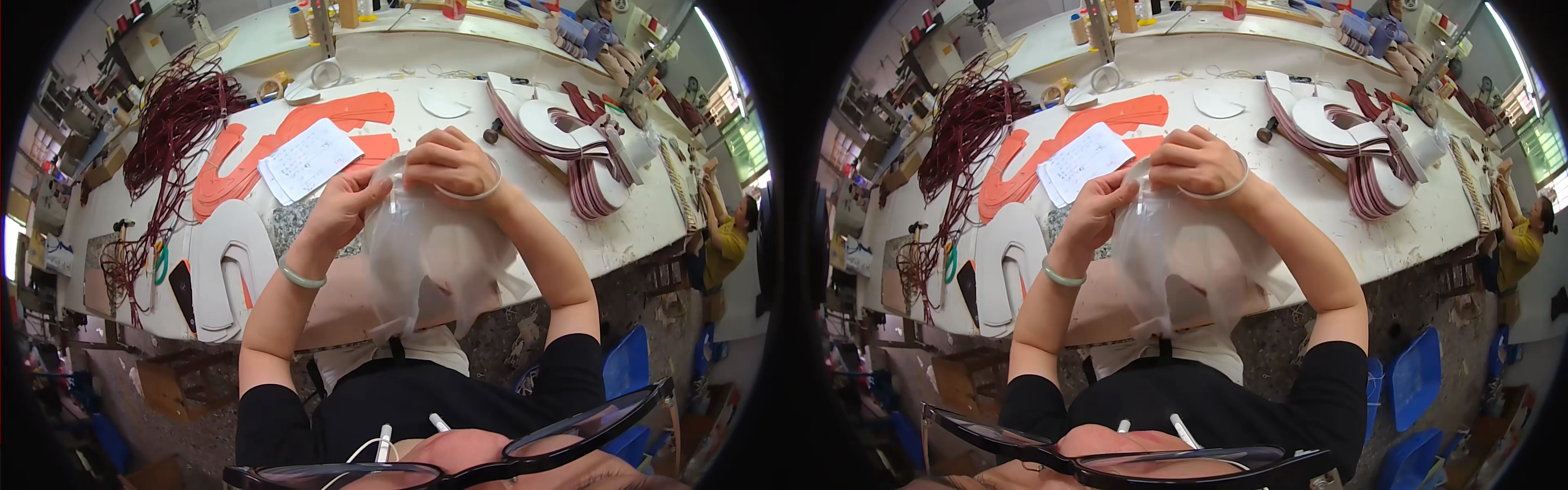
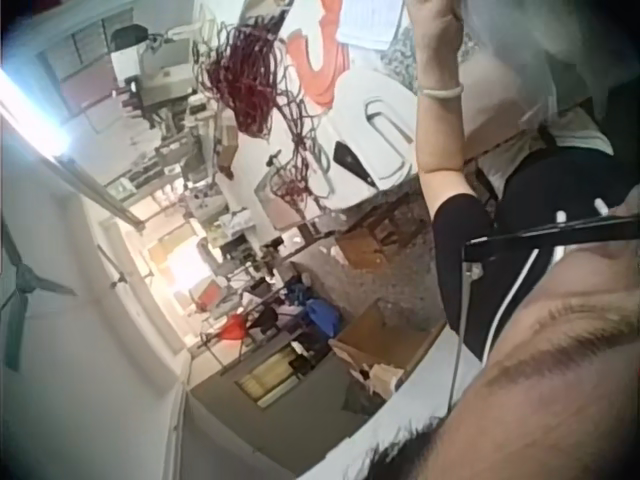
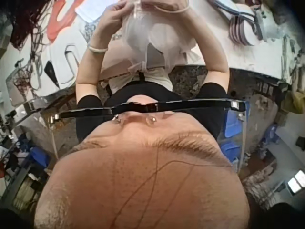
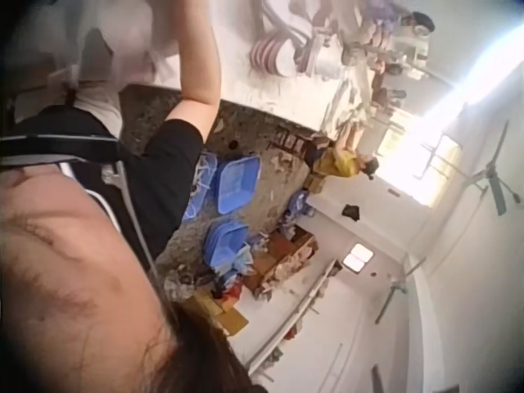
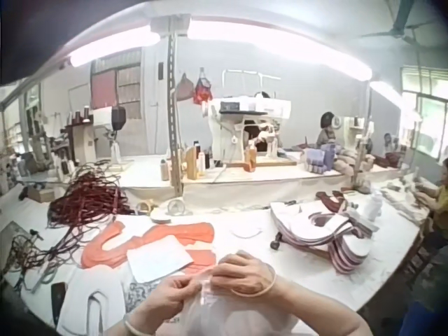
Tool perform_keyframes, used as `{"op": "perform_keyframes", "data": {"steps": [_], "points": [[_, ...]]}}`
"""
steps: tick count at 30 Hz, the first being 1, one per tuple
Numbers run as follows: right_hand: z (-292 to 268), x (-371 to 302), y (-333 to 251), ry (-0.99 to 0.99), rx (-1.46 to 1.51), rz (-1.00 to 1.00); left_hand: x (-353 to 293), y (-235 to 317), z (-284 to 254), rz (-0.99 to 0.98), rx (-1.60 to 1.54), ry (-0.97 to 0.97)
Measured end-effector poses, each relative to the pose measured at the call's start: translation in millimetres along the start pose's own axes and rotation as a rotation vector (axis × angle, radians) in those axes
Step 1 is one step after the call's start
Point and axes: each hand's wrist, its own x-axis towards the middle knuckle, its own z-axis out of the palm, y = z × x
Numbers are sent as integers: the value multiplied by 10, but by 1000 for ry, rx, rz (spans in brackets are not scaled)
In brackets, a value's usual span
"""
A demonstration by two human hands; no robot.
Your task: The person adheres reinforcement patches onto U-shaped shoe pieces by hand, stacks the pieces together, secures them with a rubber band, and applies tape around them.
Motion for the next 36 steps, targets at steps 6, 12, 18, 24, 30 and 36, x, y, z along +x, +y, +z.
{"op": "perform_keyframes", "data": {"steps": [6,12,18,24,30,36], "points": [[269,129,-60,-1,44,-4,-5,57,-115,-104,-16,217],[-204,-723,-611,-319,504,566,221,-120,-892,-66,256,487],[-1793,-1978,-1783,-79,806,1482,138,-190,-1359,-95,390,436],[-2114,-1828,-1973,-173,687,1442,312,-84,-1504,-163,466,325],[-787,-745,-1581,-5,645,719,-206,-201,-80,416,1107,-99],[-833,-652,-1424,-169,288,465,-766,-1242,955,-344,466,-686]]}}
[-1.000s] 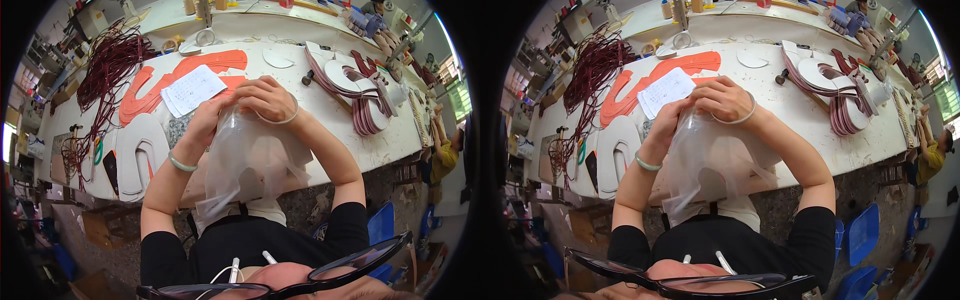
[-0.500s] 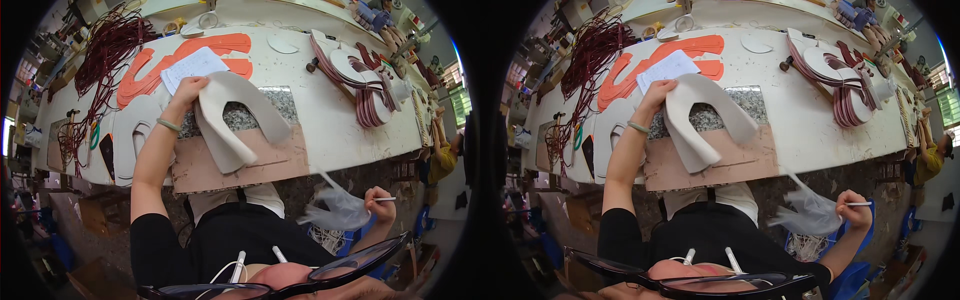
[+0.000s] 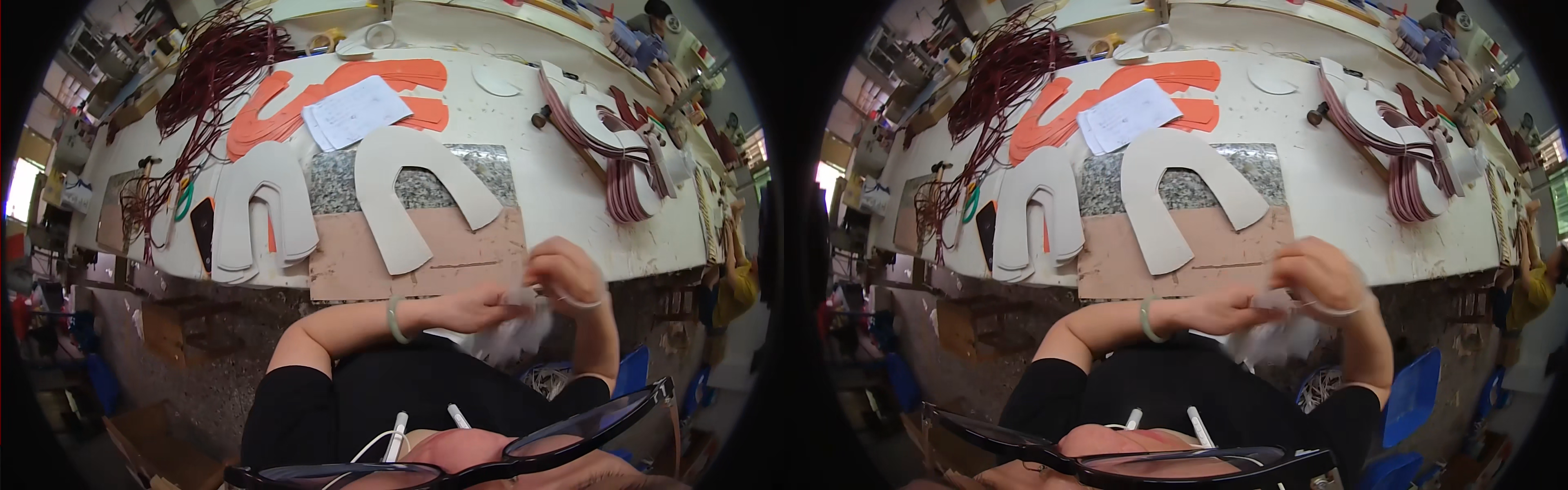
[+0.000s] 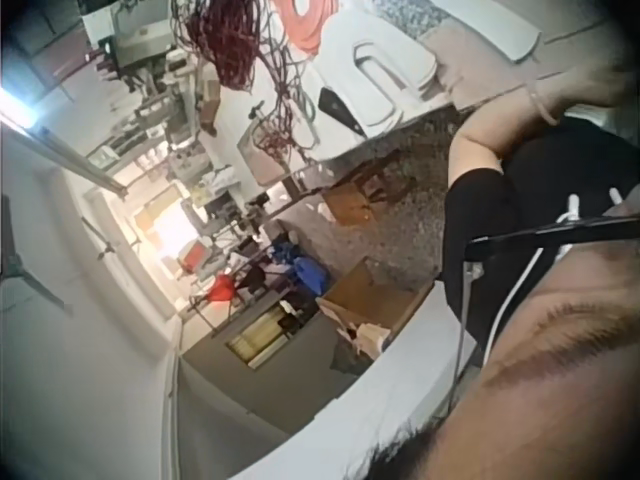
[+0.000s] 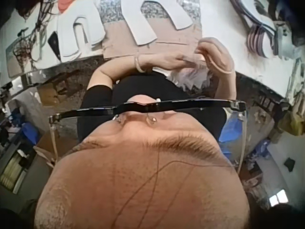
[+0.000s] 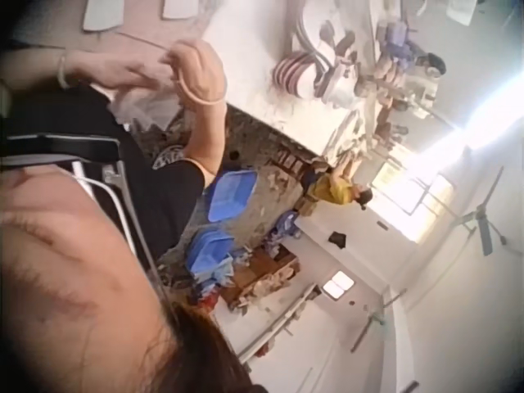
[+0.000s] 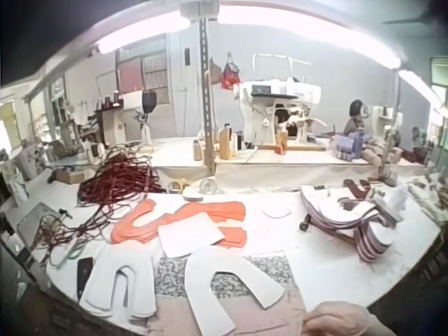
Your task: The person adheres reinforcement patches onto U-shaped shoe pieces by hand, stacks the pieces together, secures them with a rubber band, and applies tape around them.
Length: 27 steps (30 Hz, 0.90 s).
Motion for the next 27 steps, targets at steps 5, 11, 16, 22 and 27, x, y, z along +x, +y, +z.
{"op": "perform_keyframes", "data": {"steps": [5,11,16,22,27], "points": [[-734,-1456,677,388,164,761,86,-137,163,128,149,140],[-386,-1408,415,261,376,517,121,28,-6,575,720,276],[61,-1139,627,420,513,695,-526,78,-1541,321,1058,1003],[165,-637,1058,295,703,556,-1148,12,-2567,-516,675,987],[186,-582,1513,244,453,709,-917,-235,-2505,102,553,1103]]}}
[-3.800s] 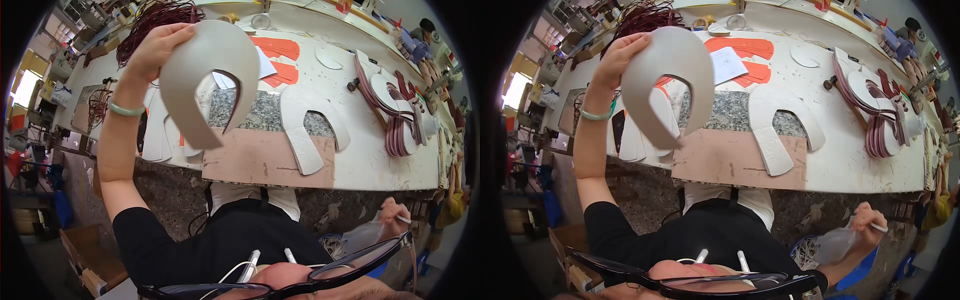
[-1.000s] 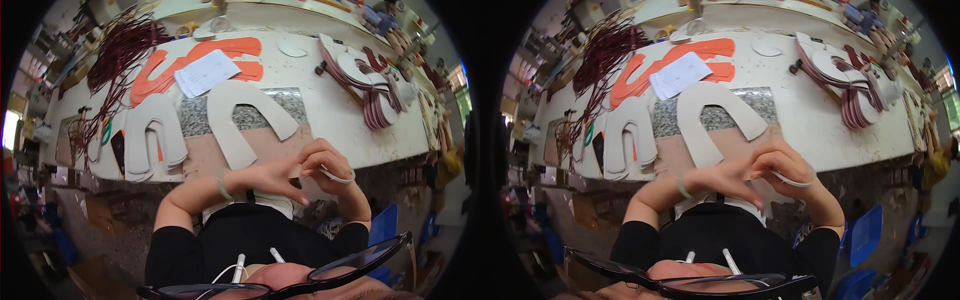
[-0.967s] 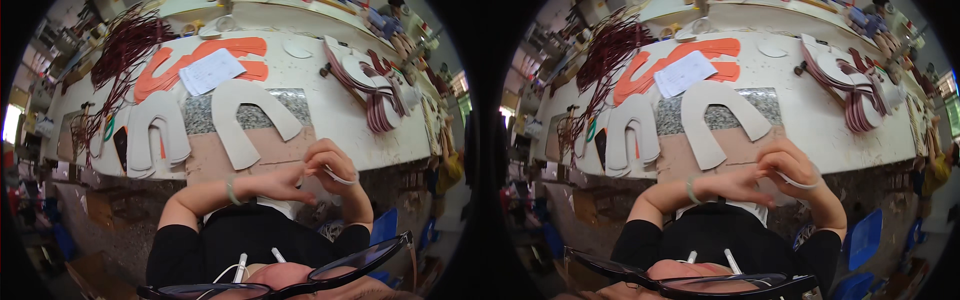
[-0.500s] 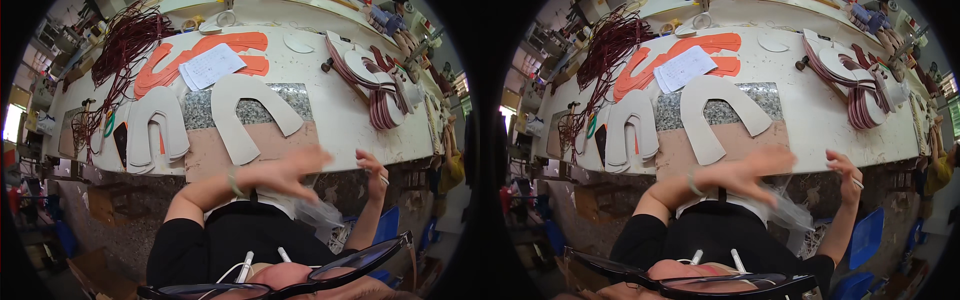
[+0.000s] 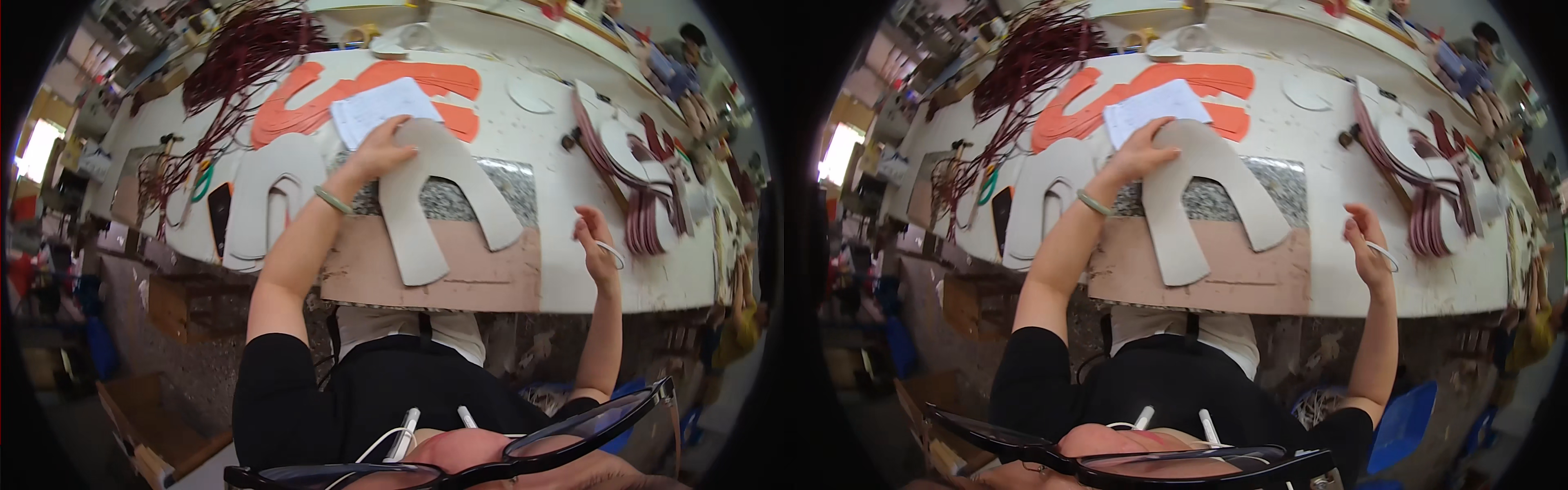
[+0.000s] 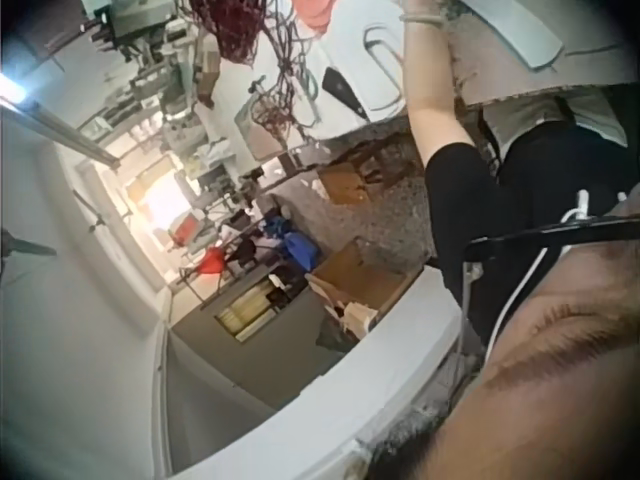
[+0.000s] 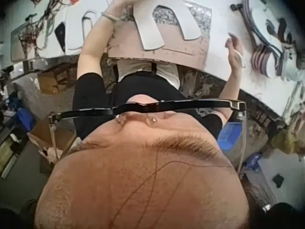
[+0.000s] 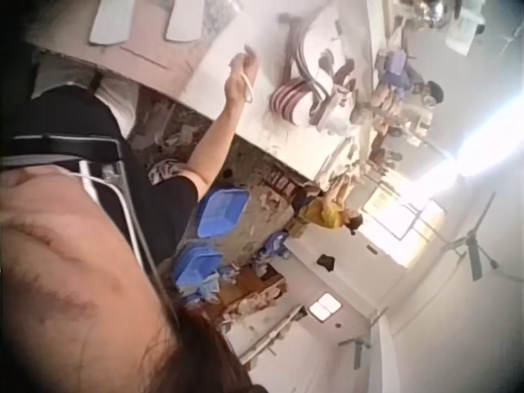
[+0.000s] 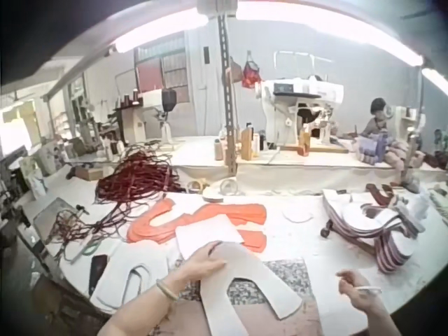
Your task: The person adheres reinforcement patches onto U-shaped shoe pieces by hand, stacks the pieces together, secures them with a rubber band, and applies tape around them.
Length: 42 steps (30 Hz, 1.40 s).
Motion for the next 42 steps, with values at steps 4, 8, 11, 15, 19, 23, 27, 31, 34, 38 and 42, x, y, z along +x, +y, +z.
{"op": "perform_keyframes", "data": {"steps": [4,8,11,15,19,23,27,31,34,38,42], "points": [[-16,221,163,-30,-542,98,-568,1050,-413,-194,-491,-83],[74,384,198,98,-843,139,-948,1429,-1295,-100,-690,31],[68,447,292,154,-1047,185,-933,1229,-1865,-158,-602,80],[30,566,414,38,-1162,330,-811,334,-2368,-434,-171,-74],[-9,661,96,-49,-1064,373,-888,-366,-2576,-470,586,-115],[84,767,-344,-305,-1420,514,-1001,-727,-2590,-758,870,-164],[1090,1060,-1013,-170,-838,-100,-952,-548,-2590,-692,614,-118],[2453,1500,-1277,-582,-405,-352,-1057,-319,-2476,-533,151,90],[3434,1955,-1056,-607,-173,-451,-1139,-193,-2427,-368,218,150],[4091,2177,-1248,-772,94,-283,-1303,-160,-2389,-262,81,178],[4220,2199,-1295,-1058,434,-7,-1365,168,-2416,-146,122,153]]}}
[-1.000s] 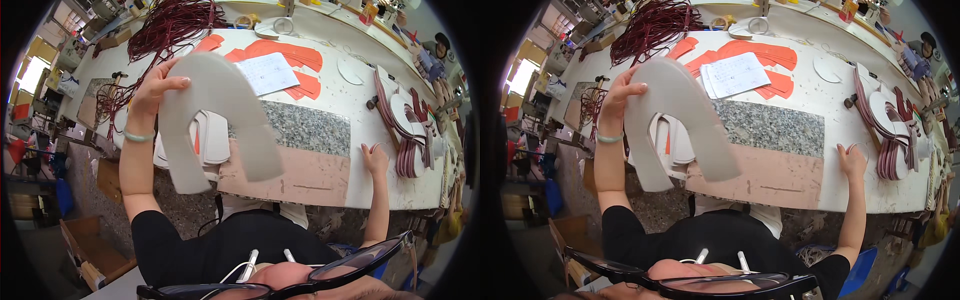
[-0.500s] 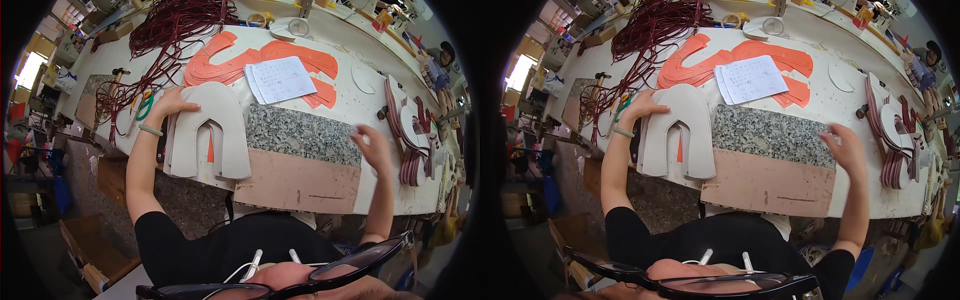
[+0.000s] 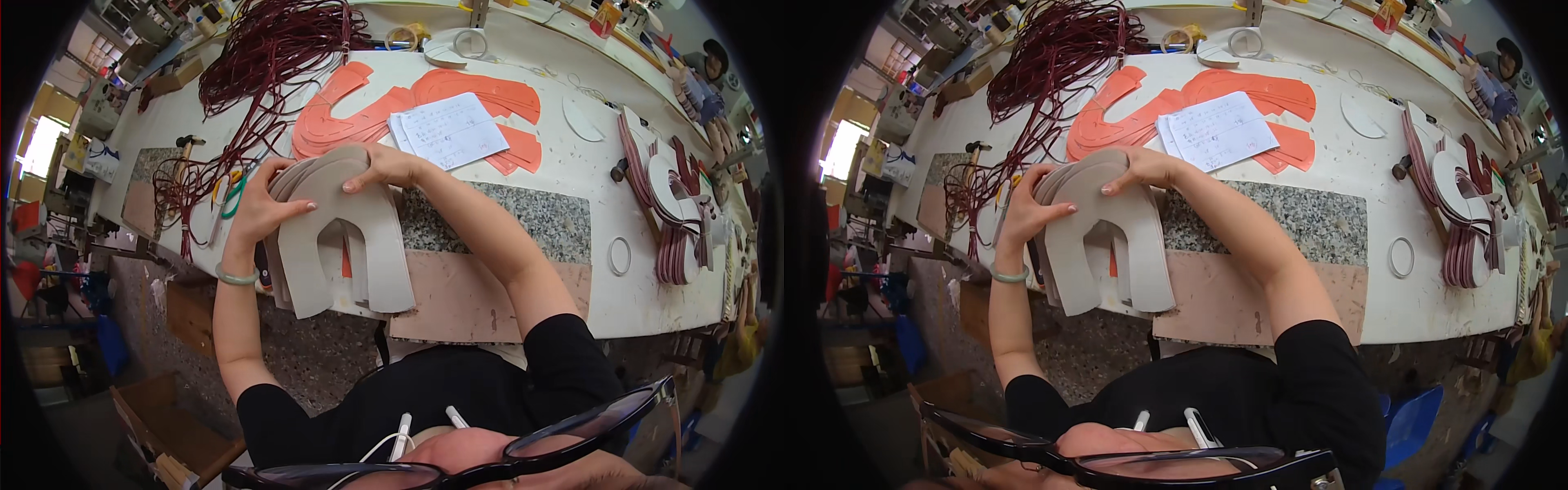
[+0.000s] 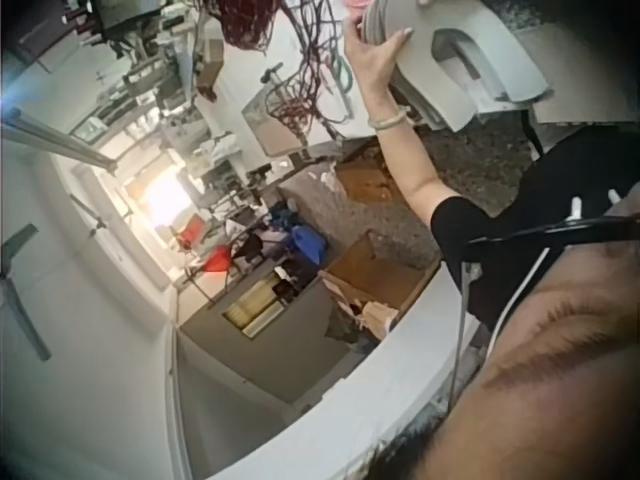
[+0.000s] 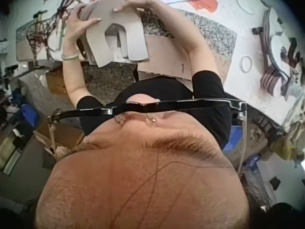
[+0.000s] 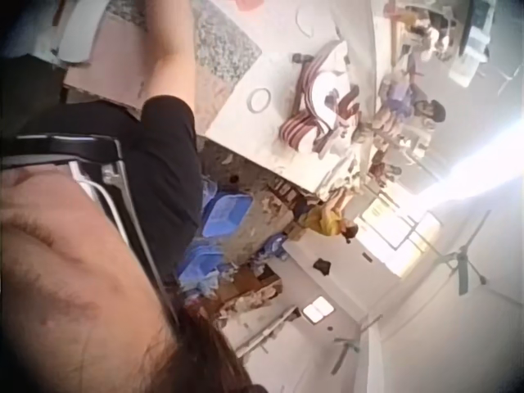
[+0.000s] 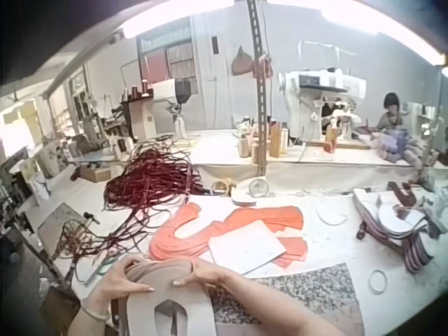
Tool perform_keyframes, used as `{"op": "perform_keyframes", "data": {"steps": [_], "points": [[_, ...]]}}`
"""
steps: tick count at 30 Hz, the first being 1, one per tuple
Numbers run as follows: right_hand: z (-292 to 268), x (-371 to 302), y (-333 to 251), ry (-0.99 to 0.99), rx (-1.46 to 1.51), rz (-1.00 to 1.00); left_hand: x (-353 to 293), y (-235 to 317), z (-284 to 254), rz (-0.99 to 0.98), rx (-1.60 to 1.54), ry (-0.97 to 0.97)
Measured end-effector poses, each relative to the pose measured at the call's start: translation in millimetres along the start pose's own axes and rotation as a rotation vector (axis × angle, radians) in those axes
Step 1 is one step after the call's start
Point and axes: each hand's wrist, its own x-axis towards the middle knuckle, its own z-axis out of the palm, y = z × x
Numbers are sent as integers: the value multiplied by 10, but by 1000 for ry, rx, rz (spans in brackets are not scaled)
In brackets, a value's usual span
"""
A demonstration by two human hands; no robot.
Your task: The person adheres reinforcement patches onto U-shaped shoe pieces by hand, stacks the pieces together, secures them with a rubber band, and applies tape around them.
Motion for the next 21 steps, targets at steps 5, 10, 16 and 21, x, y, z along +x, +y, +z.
{"op": "perform_keyframes", "data": {"steps": [5,10,16,21], "points": [[56,46,-100,0,38,1,13,-80,-60,-28,18,28],[181,-32,-427,181,-451,-45,-178,108,51,39,206,325],[717,-539,-1492,442,-681,-489,-681,713,648,264,-270,835],[1210,-505,-1612,798,-1125,-814,-840,1160,949,483,-181,1033]]}}
